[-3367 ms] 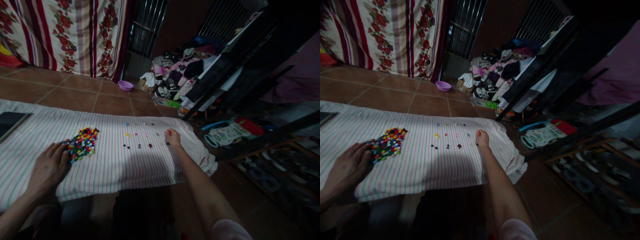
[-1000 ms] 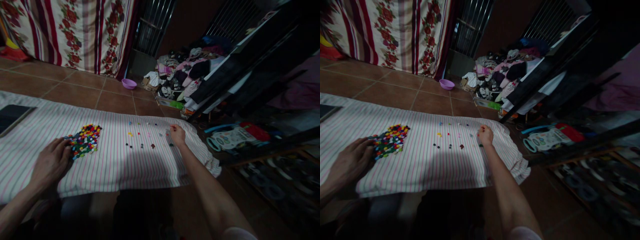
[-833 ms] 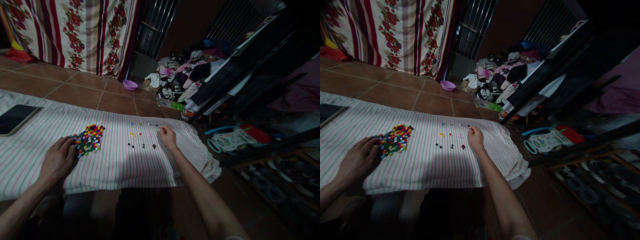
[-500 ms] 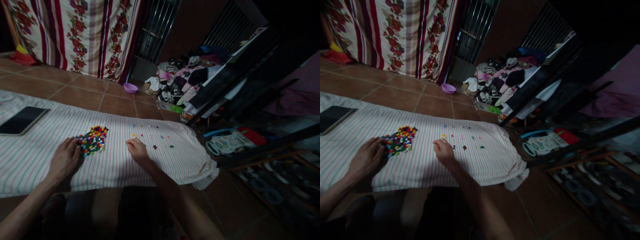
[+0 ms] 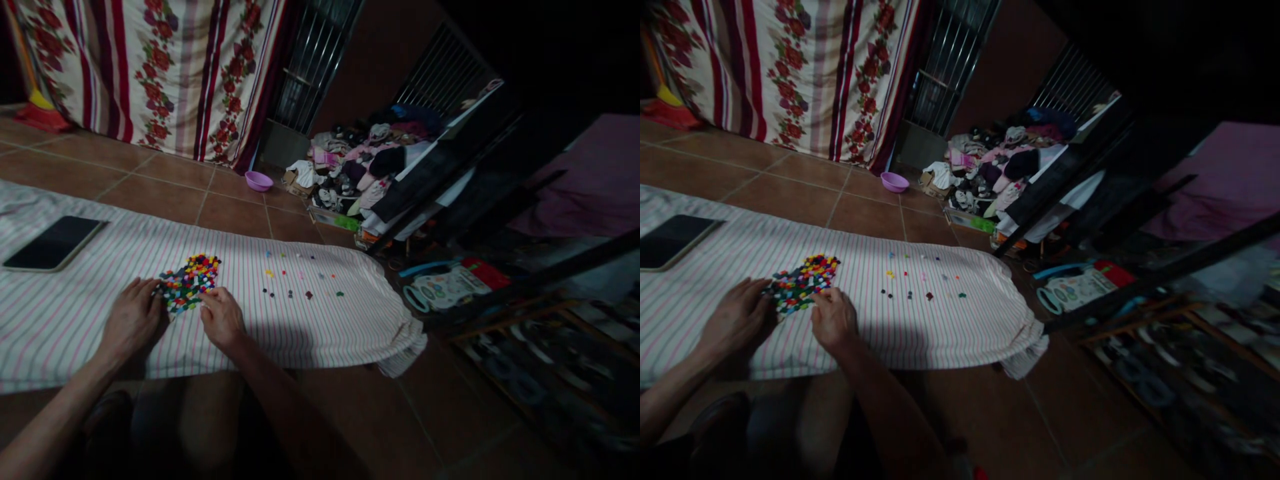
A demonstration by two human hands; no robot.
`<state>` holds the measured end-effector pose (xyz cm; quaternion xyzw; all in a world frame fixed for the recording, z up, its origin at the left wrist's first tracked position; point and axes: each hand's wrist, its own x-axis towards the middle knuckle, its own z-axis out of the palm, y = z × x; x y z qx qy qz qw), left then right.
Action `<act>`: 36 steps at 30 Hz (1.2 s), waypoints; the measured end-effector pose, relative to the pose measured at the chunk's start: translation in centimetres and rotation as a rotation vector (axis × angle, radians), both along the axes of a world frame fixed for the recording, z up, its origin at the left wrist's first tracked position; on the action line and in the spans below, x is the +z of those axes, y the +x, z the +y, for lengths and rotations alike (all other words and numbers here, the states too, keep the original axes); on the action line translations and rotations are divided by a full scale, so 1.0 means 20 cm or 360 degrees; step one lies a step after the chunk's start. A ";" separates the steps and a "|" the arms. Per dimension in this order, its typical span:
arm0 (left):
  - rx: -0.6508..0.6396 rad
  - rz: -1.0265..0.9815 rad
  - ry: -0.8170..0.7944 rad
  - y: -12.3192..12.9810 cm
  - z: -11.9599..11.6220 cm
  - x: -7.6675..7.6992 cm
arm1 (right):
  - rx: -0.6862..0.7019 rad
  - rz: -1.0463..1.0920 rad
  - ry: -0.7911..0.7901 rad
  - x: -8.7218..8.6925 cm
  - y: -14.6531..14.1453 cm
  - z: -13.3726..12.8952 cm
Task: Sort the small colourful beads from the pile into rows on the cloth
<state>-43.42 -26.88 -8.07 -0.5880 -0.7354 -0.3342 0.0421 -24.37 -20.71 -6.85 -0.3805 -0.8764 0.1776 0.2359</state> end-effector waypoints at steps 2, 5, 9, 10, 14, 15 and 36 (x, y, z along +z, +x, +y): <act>0.0041 -0.0039 -0.0043 0.00 0.00 0.00 | -0.0032 -0.0053 0.0012 0.00 -0.02 -0.02; 0.0052 -0.0104 -0.0110 0.01 -0.01 0.01 | -0.0073 -0.0063 0.0018 -0.01 -0.02 -0.03; 0.0036 -0.0190 -0.0082 0.03 -0.01 0.03 | -0.0077 -0.0015 0.0046 -0.02 -0.02 -0.04; 0.0030 -0.0198 -0.0061 0.03 -0.01 0.03 | -0.0079 -0.0008 0.0052 -0.02 -0.02 -0.04; -0.0021 -0.0176 -0.0068 0.04 -0.02 0.05 | -0.0109 0.0028 0.0057 -0.03 -0.02 -0.04; -0.0035 -0.0171 -0.0075 0.04 -0.02 0.04 | -0.0115 0.0036 0.0053 -0.03 -0.02 -0.04; -0.0091 -0.0194 -0.0029 0.05 -0.03 0.01 | -0.0170 -0.0003 0.0064 0.02 -0.02 -0.06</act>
